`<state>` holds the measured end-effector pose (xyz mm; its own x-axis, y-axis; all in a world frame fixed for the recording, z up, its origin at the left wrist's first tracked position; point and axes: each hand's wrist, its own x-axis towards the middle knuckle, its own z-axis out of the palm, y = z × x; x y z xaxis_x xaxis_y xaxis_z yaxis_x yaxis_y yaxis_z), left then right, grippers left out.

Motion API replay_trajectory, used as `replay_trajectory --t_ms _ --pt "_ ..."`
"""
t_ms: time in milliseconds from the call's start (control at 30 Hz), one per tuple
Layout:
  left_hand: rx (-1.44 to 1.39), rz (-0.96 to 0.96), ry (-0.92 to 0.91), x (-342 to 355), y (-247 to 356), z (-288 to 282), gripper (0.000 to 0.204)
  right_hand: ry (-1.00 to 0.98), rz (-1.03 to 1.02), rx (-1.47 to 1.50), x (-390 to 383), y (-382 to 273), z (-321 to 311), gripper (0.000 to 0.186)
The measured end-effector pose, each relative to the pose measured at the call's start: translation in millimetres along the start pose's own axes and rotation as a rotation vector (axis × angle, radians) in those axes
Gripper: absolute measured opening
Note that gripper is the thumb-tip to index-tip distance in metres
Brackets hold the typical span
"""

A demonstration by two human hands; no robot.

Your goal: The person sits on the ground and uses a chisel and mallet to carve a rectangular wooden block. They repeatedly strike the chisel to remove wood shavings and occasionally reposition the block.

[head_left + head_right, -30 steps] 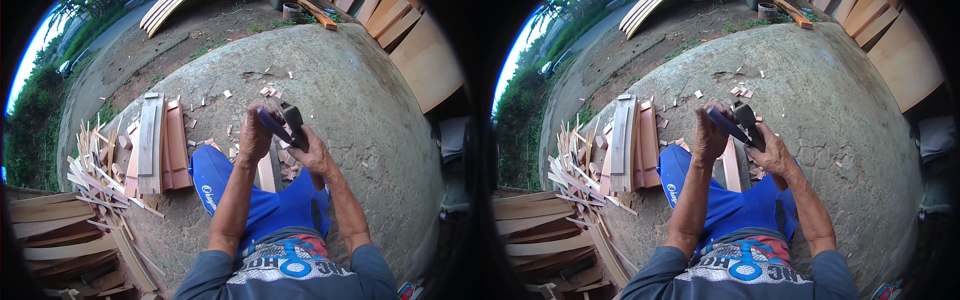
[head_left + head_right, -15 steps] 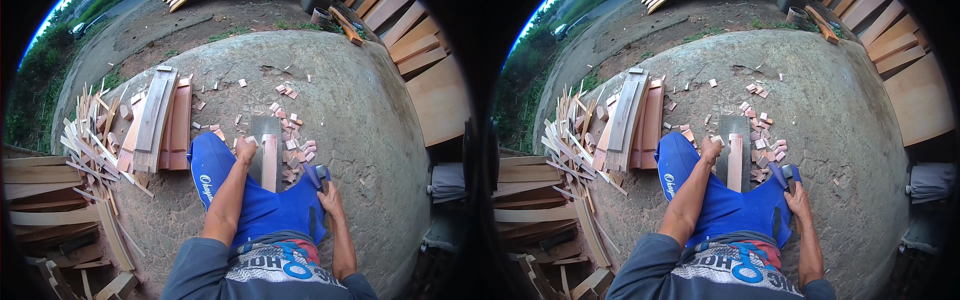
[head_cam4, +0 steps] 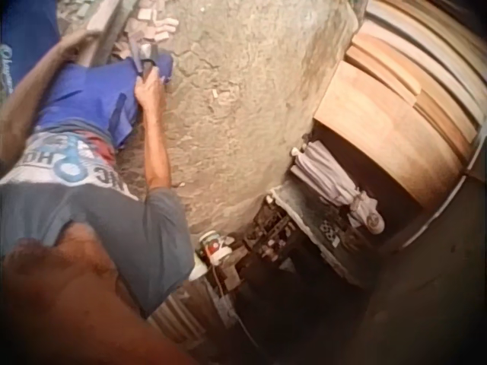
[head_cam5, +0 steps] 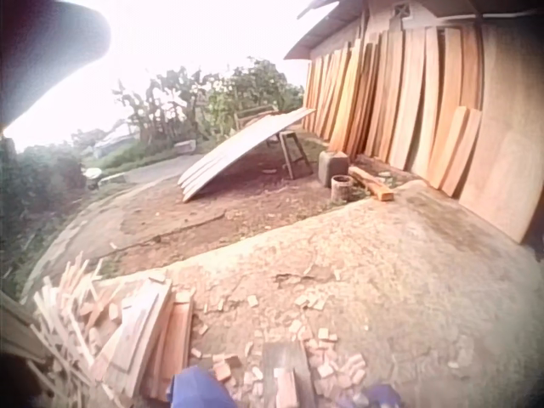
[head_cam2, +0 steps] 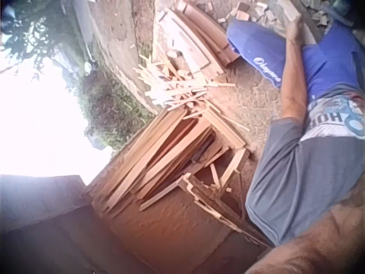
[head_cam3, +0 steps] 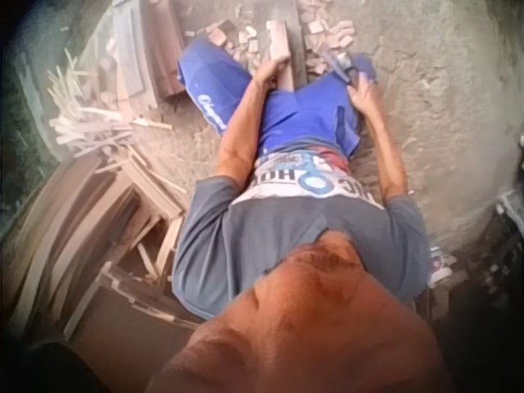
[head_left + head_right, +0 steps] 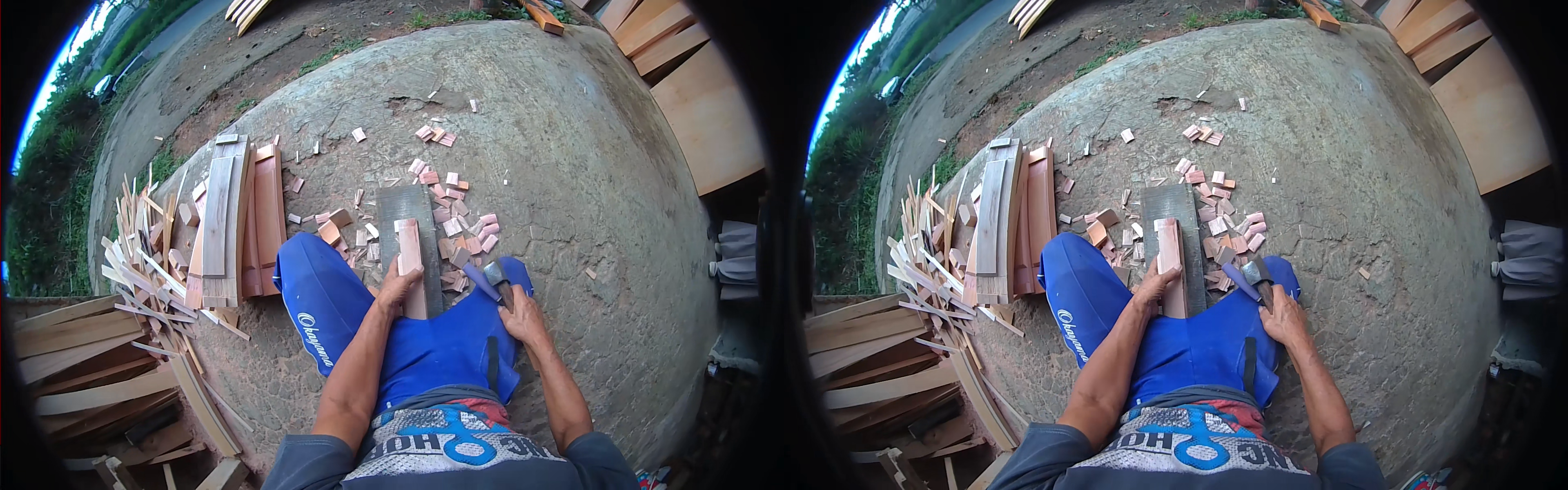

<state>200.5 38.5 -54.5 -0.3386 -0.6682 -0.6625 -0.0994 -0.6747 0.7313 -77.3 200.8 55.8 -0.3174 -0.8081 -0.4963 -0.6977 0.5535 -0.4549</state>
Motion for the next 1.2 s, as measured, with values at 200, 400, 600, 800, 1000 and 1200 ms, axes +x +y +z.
replay_trajectory --t_ms 200,400,600,800,1000,1200 --pt "0.375 0.02 0.379 -20 0 26 0.113 -0.02 -0.02 0.123 -5 24 -3 0.043" --pt "1.004 -0.064 0.642 -40 10 72 0.129 -0.034 -0.055 0.195 -13 42 -13 0.041" --pt "0.97 -0.054 0.576 -28 -13 68 0.143 -0.043 -0.026 0.3 -10 45 -9 0.043" --pt "1.023 -0.019 0.554 -27 -13 62 0.136 0.04 -0.081 0.324 -6 39 0 0.045" --pt "0.748 0.493 0.407 -36 14 55 0.075 0.089 -0.189 0.442 6 -3 -13 0.044" --pt "-0.221 0.609 -0.105 -72 83 77 0.036 0.093 -0.502 0.522 14 -92 -8 0.05"
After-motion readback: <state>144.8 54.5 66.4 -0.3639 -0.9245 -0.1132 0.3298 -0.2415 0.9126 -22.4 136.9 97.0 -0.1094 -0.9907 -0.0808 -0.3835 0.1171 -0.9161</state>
